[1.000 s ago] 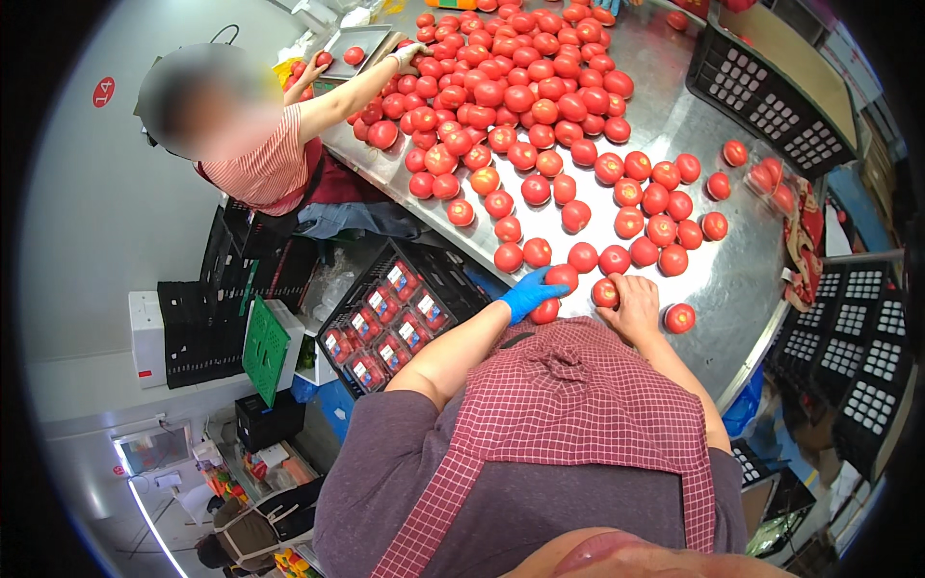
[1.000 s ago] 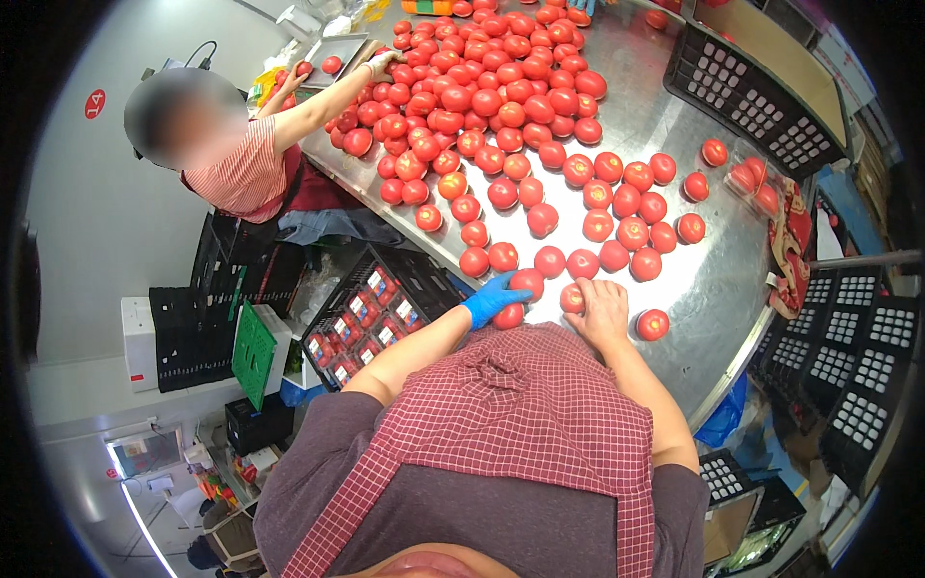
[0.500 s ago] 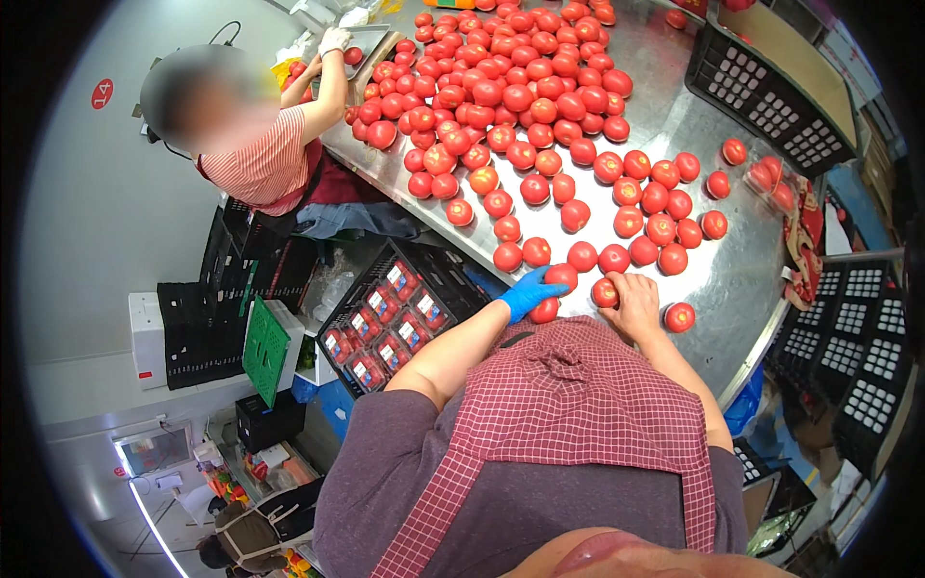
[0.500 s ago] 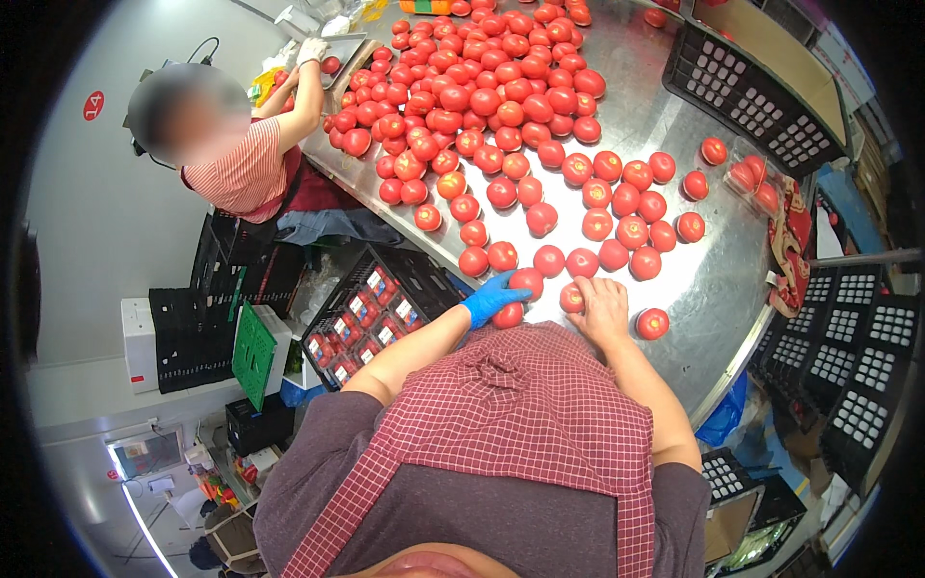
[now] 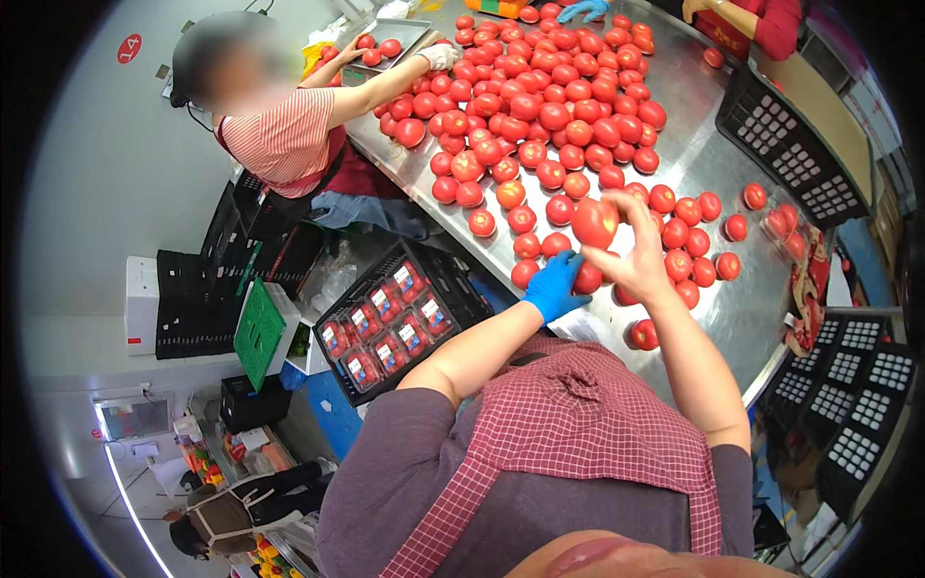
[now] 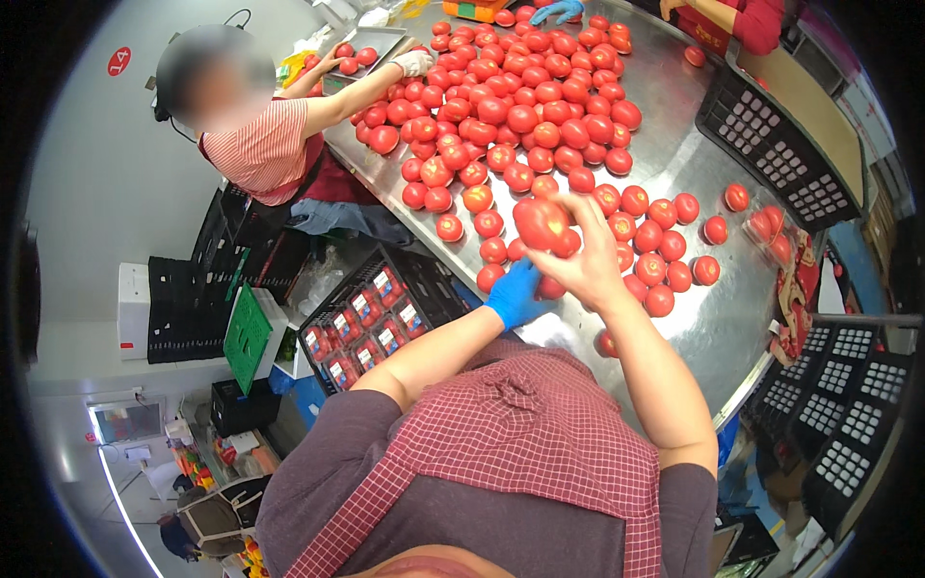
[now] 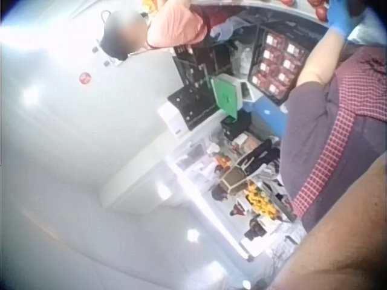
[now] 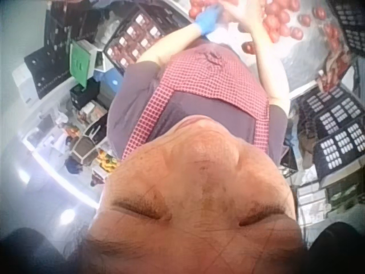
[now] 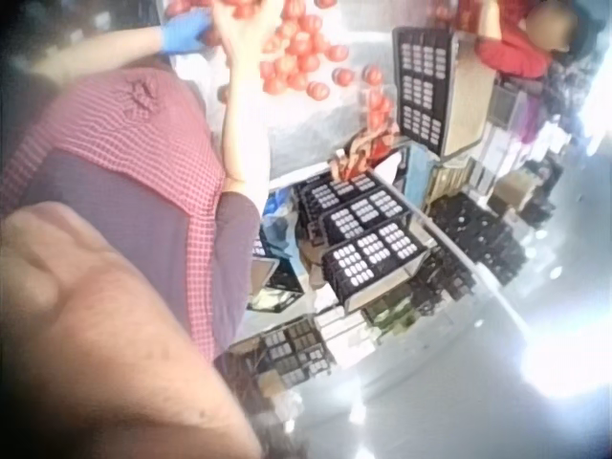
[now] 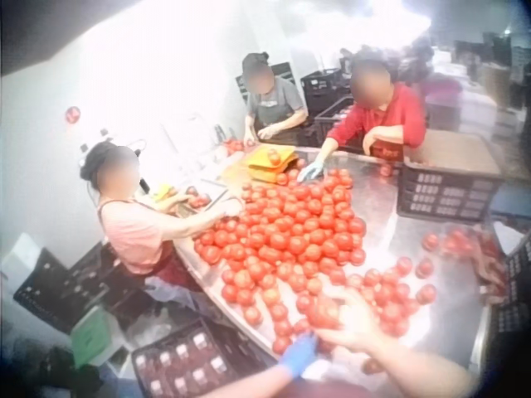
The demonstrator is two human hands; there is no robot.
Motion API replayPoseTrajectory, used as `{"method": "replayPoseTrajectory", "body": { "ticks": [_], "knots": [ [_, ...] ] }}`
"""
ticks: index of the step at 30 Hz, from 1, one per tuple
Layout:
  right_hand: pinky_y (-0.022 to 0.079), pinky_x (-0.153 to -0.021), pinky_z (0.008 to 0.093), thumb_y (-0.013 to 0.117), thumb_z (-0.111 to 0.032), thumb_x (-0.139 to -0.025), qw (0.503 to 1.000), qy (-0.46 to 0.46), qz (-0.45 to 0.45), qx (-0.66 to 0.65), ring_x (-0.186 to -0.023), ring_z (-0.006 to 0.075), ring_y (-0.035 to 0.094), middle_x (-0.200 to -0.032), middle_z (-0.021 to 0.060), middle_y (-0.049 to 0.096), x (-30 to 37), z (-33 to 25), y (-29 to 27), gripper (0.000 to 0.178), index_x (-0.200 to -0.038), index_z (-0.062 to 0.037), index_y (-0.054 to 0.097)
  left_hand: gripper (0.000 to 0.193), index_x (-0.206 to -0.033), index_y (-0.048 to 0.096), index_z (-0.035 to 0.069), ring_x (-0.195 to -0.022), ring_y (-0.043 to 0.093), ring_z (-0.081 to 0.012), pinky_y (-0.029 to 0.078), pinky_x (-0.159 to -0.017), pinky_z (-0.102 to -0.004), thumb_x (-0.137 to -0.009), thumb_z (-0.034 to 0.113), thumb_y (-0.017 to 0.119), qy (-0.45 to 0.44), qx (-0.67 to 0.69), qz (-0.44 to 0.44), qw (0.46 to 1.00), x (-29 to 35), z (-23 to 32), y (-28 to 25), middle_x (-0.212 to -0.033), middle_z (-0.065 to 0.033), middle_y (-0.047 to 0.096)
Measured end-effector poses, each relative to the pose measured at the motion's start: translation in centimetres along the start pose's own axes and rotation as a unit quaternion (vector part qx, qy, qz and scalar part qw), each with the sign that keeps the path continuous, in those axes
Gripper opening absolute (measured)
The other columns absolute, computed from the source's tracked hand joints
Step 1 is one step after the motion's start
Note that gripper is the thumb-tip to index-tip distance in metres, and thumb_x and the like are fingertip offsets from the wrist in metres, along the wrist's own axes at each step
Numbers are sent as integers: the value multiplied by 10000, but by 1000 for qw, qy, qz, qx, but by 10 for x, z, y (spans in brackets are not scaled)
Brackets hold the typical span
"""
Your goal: The person sorts red tomatoes on a metal table, picking them up and placing them into a cardboard box. A coworker is also sorting tomatoes nearby.
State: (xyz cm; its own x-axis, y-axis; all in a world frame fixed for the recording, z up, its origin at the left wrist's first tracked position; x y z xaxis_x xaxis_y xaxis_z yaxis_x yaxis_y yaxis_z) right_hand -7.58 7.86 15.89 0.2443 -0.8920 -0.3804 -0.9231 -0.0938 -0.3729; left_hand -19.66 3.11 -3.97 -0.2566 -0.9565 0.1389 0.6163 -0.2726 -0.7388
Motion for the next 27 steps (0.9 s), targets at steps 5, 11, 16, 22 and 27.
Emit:
{"method": "replayPoseTrajectory", "body": {
  "ticks": [5,11,16,22,27],
  "knots": [
    [479,-872,365,822,-191,-614,993,-64,-9,-102,-994,247,592,-1087,109,574,-47,-37,16,642,-1177,-69,541,723,-1297,459,39,-1126,504,-416,415,-970,-467,-718,344,765,37,-14,181,983,0,-15,-66,-1275,-234,483],
    [431,-950,345,808,-208,-683,963,215,-89,-134,-1048,181,559,-1111,78,563,65,83,50,633,-1208,-56,490,626,-1352,419,10,-1166,449,-441,382,-992,-480,-842,271,673,-332,20,463,821,42,-189,-138,-1280,-258,467],
    [442,-855,310,803,-235,-693,938,301,-69,-157,-985,143,559,-1056,47,568,140,127,46,599,-1177,-64,493,679,-1344,445,-22,-1215,472,-413,397,-1015,-468,-870,427,631,-437,252,450,737,41,-319,-101,-1337,-290,461],
    [454,-837,291,798,-164,-685,914,358,-50,-182,-953,135,571,-1036,36,578,164,149,52,578,-1165,-69,491,842,-1262,500,-96,-1117,567,-397,454,-963,-460,-753,536,725,-435,225,507,709,16,-315,-117,-1214,-279,576],
    [467,-877,301,801,-114,-679,893,384,-40,-233,-974,146,577,-1055,50,572,167,162,70,575,-1155,-62,484,748,-1242,526,-78,-1095,587,-379,482,-915,-457,-759,441,763,-464,252,501,686,14,-288,-126,-1212,-264,584]
  ]
}}
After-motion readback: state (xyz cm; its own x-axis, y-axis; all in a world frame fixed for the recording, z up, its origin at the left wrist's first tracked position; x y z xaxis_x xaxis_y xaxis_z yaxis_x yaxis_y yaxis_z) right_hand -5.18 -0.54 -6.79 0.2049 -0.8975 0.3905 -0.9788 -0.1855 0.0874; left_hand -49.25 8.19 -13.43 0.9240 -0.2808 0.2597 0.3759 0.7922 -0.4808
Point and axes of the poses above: each hand's wrist, its own x-axis away from the middle knuckle, its own y-axis out of the palm, z = x × y, the point moved 8 cm from there along -x, towards the middle knuckle
